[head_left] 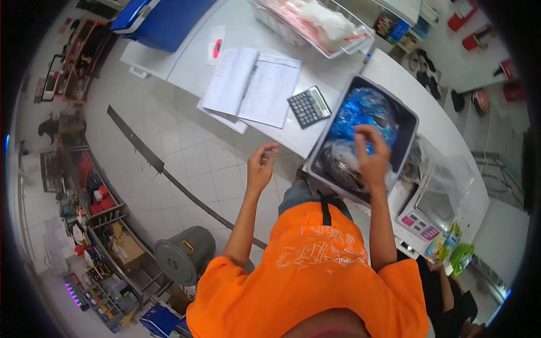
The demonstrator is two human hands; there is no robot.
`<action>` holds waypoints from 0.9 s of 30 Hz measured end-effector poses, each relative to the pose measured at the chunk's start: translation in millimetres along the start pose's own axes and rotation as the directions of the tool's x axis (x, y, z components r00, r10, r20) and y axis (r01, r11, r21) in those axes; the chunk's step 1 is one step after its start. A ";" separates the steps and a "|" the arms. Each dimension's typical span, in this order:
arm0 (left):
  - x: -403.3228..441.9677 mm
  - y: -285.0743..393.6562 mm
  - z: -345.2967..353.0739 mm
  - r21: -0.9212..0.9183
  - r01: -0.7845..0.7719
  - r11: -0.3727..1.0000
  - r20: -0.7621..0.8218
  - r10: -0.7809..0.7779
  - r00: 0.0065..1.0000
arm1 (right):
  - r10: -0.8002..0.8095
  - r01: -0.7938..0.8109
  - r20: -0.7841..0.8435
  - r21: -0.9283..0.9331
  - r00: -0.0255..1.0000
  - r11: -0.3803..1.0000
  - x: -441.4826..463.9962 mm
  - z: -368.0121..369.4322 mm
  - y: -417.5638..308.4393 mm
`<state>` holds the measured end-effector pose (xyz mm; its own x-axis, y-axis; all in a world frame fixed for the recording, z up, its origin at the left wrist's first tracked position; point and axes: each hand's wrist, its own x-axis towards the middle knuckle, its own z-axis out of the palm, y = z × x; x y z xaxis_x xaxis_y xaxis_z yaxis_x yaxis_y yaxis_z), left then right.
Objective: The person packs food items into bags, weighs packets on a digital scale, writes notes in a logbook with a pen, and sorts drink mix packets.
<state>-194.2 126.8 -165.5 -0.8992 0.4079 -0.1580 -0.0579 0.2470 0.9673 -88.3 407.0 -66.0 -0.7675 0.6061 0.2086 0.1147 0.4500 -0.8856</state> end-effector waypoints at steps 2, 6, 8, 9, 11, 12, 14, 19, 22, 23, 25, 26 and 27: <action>-12.4 -29.9 -22.1 0.047 0.061 0.997 -0.062 -0.058 0.996 | 0.124 -0.153 0.269 0.090 0.955 0.984 11.5 67.2 10.4; -52.1 -98.1 -41.9 0.176 0.106 0.979 -0.203 -0.069 0.977 | 0.075 -0.076 0.556 -0.021 0.828 0.997 52.0 209.2 38.4; -81.1 -103.6 -46.8 0.080 0.194 0.978 -0.227 -0.172 0.959 | 0.067 0.015 0.551 -0.143 0.832 0.990 78.0 272.4 65.7; -96.1 -100.1 -50.1 0.045 0.244 0.969 -0.229 -0.228 0.946 | 0.111 0.005 0.535 -0.212 0.838 0.977 89.0 300.0 79.1; -124.0 -100.5 -57.9 0.074 0.256 0.964 -0.285 -0.225 0.932 | 0.208 -0.033 0.476 -0.350 0.854 0.936 113.0 348.9 96.9; -140.1 -107.4 -60.3 0.054 0.291 0.955 -0.309 -0.261 0.915 | 0.223 -0.041 0.441 -0.385 0.870 0.922 120.3 365.4 100.0; -169.4 -120.3 -66.7 0.007 0.369 0.930 -0.350 -0.343 0.872 | 0.244 -0.057 0.370 -0.451 0.896 0.891 131.7 390.4 101.0; -231.8 -138.1 -76.2 -0.047 0.538 0.842 -0.417 -0.506 0.755 | 0.242 -0.037 0.353 -0.499 0.904 0.866 128.9 387.9 78.1; -244.7 -149.8 -72.5 -0.005 0.539 0.842 -0.420 -0.491 0.763 | 0.268 -0.065 0.338 -0.508 0.902 0.859 130.6 387.8 78.9; -246.3 -150.0 -71.2 -0.004 0.545 0.839 -0.419 -0.496 0.760 | 0.274 -0.070 0.335 -0.512 0.901 0.856 131.9 389.7 80.4; -242.2 -140.5 -67.2 0.038 0.514 0.857 -0.421 -0.452 0.786 | 0.294 -0.089 0.351 -0.497 0.889 0.863 135.4 394.3 96.1; -237.9 -137.3 -65.4 0.062 0.493 0.868 -0.420 -0.426 0.801 | 0.302 -0.100 0.354 -0.489 0.885 0.866 138.4 393.4 96.4; -236.3 -137.6 -63.0 0.064 0.474 0.878 -0.412 -0.409 0.814 | 0.321 -0.120 0.351 -0.490 0.879 0.864 139.9 393.8 96.1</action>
<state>-1.0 -58.9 -248.8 -0.8871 -0.1311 -0.4425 -0.4491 0.4660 0.7623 -433.0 276.7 -285.3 -0.8597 0.4471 -0.2470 0.4999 0.6373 -0.5865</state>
